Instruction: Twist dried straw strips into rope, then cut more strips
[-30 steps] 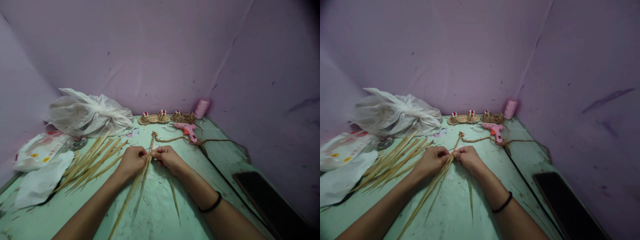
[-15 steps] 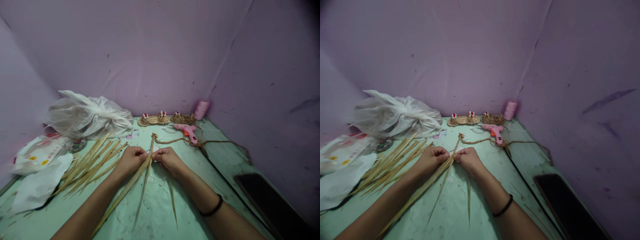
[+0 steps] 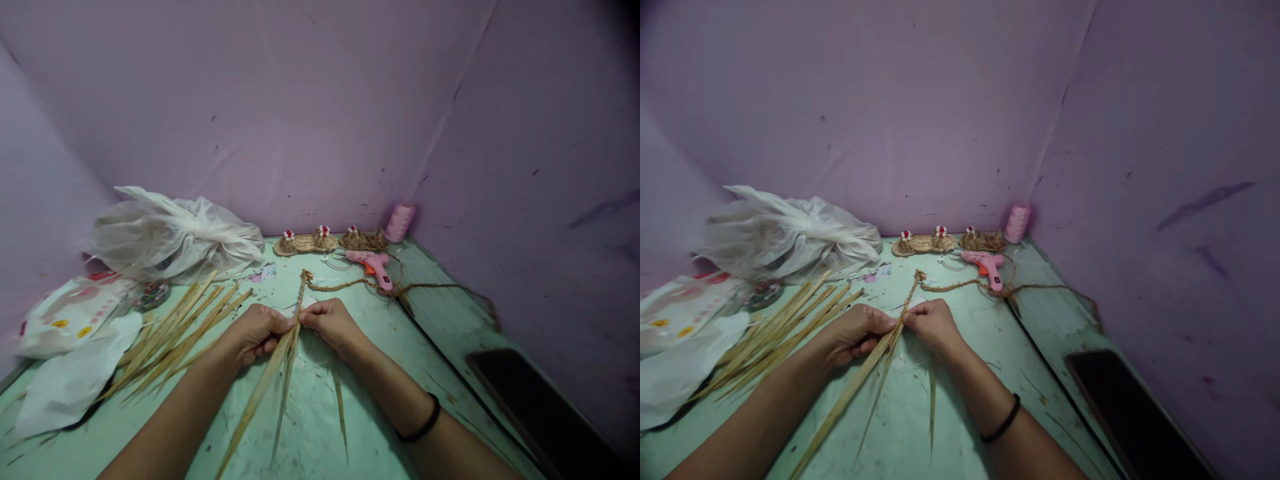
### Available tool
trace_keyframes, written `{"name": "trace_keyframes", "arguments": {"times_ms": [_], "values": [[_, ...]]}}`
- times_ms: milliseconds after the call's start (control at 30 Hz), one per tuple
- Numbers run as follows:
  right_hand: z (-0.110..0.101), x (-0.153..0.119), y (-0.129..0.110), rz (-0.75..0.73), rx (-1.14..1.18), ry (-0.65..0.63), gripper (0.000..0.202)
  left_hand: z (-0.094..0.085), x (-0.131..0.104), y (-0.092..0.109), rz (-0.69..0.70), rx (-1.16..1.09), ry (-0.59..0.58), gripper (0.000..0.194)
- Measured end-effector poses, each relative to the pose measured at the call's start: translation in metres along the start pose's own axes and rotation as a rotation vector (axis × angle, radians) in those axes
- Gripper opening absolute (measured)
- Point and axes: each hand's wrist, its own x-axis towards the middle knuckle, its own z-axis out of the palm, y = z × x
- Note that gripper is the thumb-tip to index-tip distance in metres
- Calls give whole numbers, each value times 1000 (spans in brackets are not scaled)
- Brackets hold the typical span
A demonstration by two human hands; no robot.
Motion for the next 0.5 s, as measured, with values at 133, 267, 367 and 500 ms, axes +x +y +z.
{"name": "trace_keyframes", "arguments": {"times_ms": [133, 267, 367, 500], "values": [[0, 1, 2, -19, -8, 1, 10, 1, 2, 2, -15, 57, 31, 26], [-1, -1, -2, 33, 23, -9, 9, -2, 0, 5, 22, 121, 33, 24], [-1, -1, -4, 36, 47, 6, 7, -2, -2, 6, 65, 200, 19, 32], [-1, 0, -1, 9, 80, 30, 4, 2, -1, 6, 228, 304, 140, 25]]}}
